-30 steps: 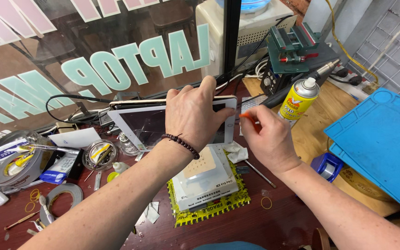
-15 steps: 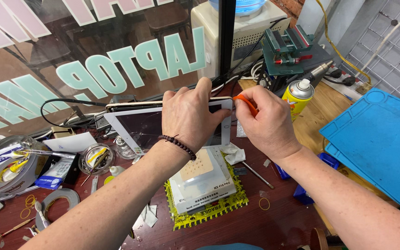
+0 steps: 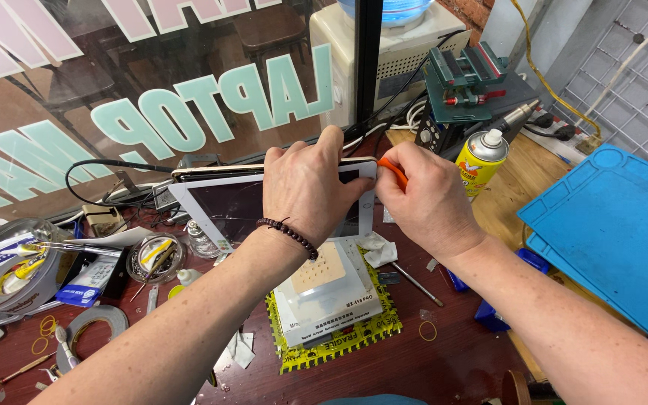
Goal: The person works at a repair bench on a white tablet. They use an orange pry tool to work around the edge of the screen, separating the display from the tablet's back casing, then lift and reposition the tablet while continuing to pry along the sides.
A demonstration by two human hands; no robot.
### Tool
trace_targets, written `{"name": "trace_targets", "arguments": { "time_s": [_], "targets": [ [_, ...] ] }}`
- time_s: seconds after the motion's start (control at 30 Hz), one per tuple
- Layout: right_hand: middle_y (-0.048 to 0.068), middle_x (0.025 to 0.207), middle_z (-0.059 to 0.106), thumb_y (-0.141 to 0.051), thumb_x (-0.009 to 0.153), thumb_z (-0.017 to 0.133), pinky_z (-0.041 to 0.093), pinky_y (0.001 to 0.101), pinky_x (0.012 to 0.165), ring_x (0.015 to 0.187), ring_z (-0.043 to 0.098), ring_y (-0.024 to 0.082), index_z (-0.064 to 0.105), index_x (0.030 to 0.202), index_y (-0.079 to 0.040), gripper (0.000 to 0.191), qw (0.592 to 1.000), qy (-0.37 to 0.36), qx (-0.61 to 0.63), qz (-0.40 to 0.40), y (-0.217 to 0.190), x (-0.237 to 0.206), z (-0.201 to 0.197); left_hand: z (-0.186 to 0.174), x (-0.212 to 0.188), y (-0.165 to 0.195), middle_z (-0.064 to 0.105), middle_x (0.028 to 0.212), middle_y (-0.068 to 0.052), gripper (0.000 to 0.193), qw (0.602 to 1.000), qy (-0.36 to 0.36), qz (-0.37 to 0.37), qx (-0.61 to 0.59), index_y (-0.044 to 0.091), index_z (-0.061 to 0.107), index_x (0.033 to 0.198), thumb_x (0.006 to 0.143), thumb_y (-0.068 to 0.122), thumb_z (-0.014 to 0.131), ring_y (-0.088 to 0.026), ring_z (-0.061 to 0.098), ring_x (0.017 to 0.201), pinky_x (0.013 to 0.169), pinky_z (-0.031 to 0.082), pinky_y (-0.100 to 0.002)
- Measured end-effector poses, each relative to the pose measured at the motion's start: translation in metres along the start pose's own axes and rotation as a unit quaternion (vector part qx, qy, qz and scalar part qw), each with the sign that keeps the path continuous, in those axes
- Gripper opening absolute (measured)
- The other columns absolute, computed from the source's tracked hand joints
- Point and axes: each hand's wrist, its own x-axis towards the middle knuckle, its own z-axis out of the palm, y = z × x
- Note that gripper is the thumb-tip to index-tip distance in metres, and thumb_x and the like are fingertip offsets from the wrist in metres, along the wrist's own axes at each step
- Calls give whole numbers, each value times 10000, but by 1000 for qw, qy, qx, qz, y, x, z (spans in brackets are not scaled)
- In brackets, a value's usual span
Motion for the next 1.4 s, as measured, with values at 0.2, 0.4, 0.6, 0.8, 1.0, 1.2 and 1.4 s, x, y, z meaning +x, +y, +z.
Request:
{"name": "trace_targets", "arguments": {
  "time_s": [0.2,0.4,0.6,0.8,1.0,1.2,1.4],
  "targets": [
    [178,775,687,-70,858,732,535,444,622,726,695,361,641,884,-7,114,999,-45,2,22,0,-5,-1,-1,4,3,679,698,-67,490,1000,-10,-7,-1,111,575,892,700,444,879,-304,679,790,732,428,-467],
    [160,818,697,-55,923,696,549,422,648,750,709,333,638,938,-2,80,999,8,29,13,-5,-1,-5,-2,-1,3,666,670,-68,487,1000,4,4,0,104,568,879,694,426,884,-313,674,793,746,429,-461],
    [158,813,692,-47,924,695,544,436,649,767,706,349,637,936,-10,70,1000,-9,18,-22,-6,7,-11,-1,1,3,660,673,-68,483,1000,-5,-5,-6,105,567,873,693,415,889,-311,672,783,741,425,-461],
    [159,798,688,-40,912,674,539,438,626,742,707,350,622,909,-4,63,1000,-23,19,4,1,2,-5,-1,4,2,665,674,-68,488,1000,-12,-11,-4,104,564,868,700,431,883,-307,676,790,752,429,-460],
    [164,810,711,-59,885,713,549,425,625,755,721,350,668,894,-24,57,997,-55,39,32,-1,-16,0,-3,3,3,674,694,-79,500,1000,-8,-3,0,100,569,884,694,434,889,-316,681,813,745,432,-465],
    [144,827,711,-44,919,710,548,372,621,716,723,277,660,953,-5,72,998,7,52,44,-4,-13,-3,-3,0,2,671,685,-72,505,1000,-7,5,3,99,570,876,688,441,892,-320,678,808,740,429,-467],
    [148,854,702,-27,934,705,544,371,631,731,706,280,655,982,5,76,999,22,45,13,-7,-6,-7,1,-3,3,667,681,-68,494,1000,15,22,-5,101,570,870,687,427,893,-318,677,804,745,428,-465]
  ]
}}
